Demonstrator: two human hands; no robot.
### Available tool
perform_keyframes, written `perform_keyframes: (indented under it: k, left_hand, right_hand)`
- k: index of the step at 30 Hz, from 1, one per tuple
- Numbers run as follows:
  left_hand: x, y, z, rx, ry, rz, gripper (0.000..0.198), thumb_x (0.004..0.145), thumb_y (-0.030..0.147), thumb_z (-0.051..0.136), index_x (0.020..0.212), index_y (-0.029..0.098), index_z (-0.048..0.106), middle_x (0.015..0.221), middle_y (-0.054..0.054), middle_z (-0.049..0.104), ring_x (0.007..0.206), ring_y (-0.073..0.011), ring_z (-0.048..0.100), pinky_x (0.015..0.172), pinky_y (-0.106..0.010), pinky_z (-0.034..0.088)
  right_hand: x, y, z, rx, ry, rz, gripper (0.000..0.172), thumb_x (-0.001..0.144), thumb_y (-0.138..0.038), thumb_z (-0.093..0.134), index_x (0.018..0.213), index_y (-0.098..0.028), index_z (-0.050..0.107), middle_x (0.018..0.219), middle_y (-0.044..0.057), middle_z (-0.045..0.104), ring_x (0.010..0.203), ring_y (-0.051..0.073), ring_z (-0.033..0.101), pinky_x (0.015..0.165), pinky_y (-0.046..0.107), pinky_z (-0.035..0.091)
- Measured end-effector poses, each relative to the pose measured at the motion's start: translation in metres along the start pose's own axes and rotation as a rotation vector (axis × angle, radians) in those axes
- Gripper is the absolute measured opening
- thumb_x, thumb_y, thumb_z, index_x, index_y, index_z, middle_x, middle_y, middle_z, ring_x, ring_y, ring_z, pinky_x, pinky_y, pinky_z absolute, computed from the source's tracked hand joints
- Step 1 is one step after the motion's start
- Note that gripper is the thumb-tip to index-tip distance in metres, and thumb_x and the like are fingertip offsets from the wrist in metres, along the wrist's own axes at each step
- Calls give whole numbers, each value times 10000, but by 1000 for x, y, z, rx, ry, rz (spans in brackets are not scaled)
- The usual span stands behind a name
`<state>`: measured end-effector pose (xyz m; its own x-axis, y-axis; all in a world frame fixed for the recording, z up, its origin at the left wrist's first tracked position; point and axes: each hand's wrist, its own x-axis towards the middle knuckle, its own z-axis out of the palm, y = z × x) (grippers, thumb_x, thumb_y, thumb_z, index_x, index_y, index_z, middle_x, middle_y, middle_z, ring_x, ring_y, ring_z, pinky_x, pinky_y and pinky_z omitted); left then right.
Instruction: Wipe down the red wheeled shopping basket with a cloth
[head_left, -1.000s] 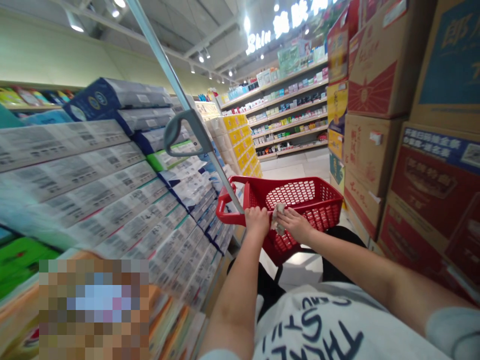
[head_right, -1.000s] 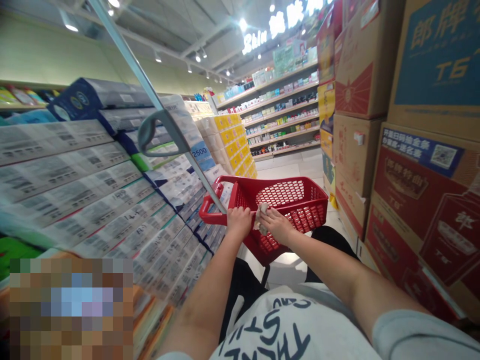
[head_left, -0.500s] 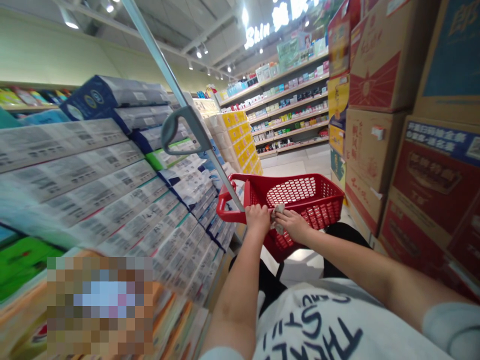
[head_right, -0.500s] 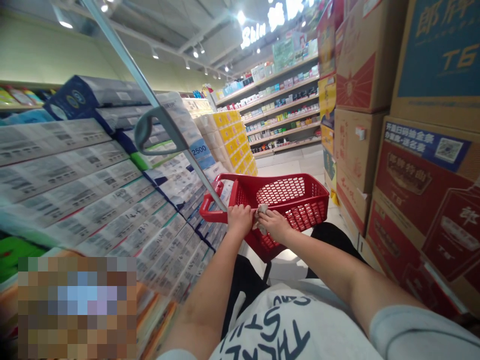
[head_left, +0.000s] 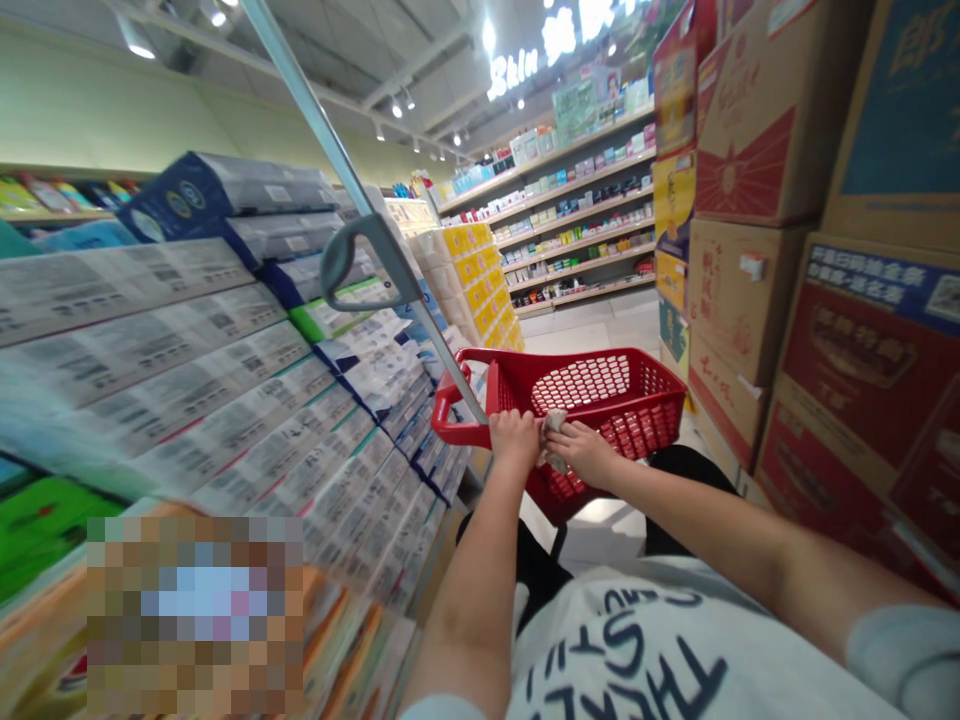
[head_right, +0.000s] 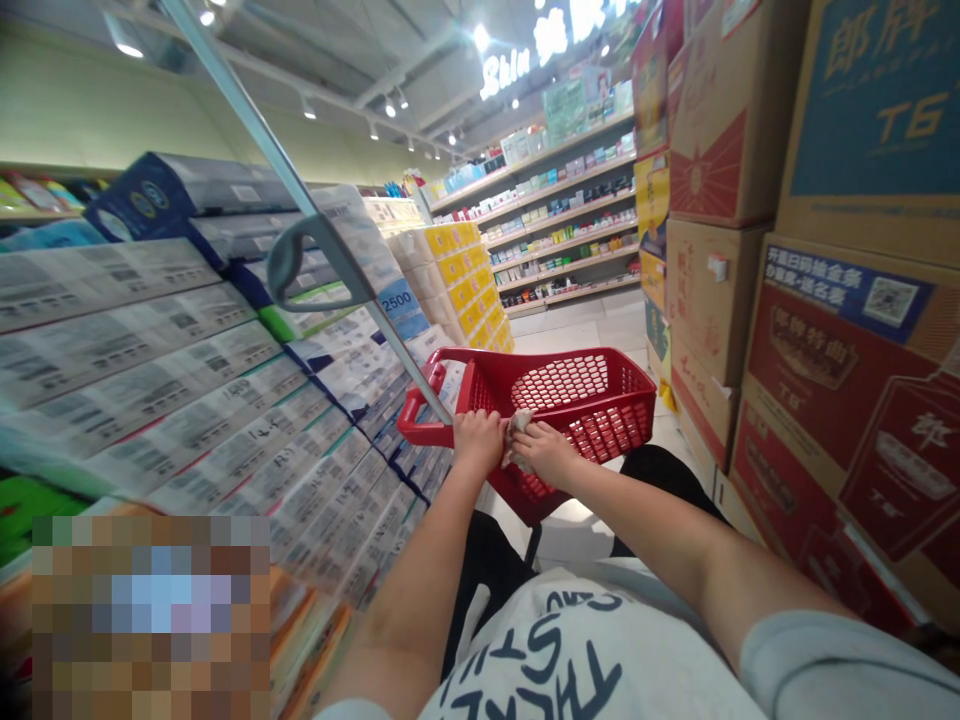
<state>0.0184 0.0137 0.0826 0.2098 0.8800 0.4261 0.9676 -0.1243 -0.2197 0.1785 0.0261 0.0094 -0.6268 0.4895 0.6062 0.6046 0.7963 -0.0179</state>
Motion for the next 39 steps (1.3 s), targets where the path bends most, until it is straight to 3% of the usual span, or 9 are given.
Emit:
perform_keyframes:
  k: [10,16,21,26,35,39]
  left_hand:
    - [0,1,-4,14,1,-1,377,961,394,354,945,169,655,943,-122,637,957,-265,531,883,-420,283]
    - [0,2,-3,23,2,6,379,962,389,347,939,167,653,936,-124,637,942,-269,535,867,-425,289]
    - [-1,1,-2,21,21,4,373,960,396,354,934,170,650,933,-119,636,947,-267,531,870,-423,288]
    - [-2,1,-1,24,37,10,363,960,387,360,926,170,649,917,-114,636,931,-271,535,861,-427,290]
    - [-2,0,1,31,67,18,363,959,387,365,913,170,651,896,-110,635,911,-268,540,849,-423,295]
    - [-2,1,-1,25,65,18,365,958,384,364,907,168,654,896,-114,632,910,-263,540,852,-421,294]
  right_hand:
    - [-2,-1,1,-8,-117,79,340,872,-120,465,1141,-145,671,1232,106,643,1124,241,550,942,404,372]
    - [-4,0,3,-26,-204,136,255,840,-143,513,1005,-136,706,1058,114,701,1003,243,584,904,386,365]
    - [-4,-3,6,15,-174,113,294,860,-149,491,1089,-149,676,1160,115,664,1074,233,552,925,364,344]
    - [-3,-5,2,24,-319,180,268,788,-141,559,1016,-152,700,1088,127,685,1015,247,570,884,360,352]
    - [-5,-3,7,10,-321,150,261,796,-159,547,1013,-159,692,1081,121,681,1015,251,544,882,358,331]
    - [-4,-3,8,-2,-339,141,189,786,-164,561,915,-149,698,985,126,695,981,253,548,870,362,335]
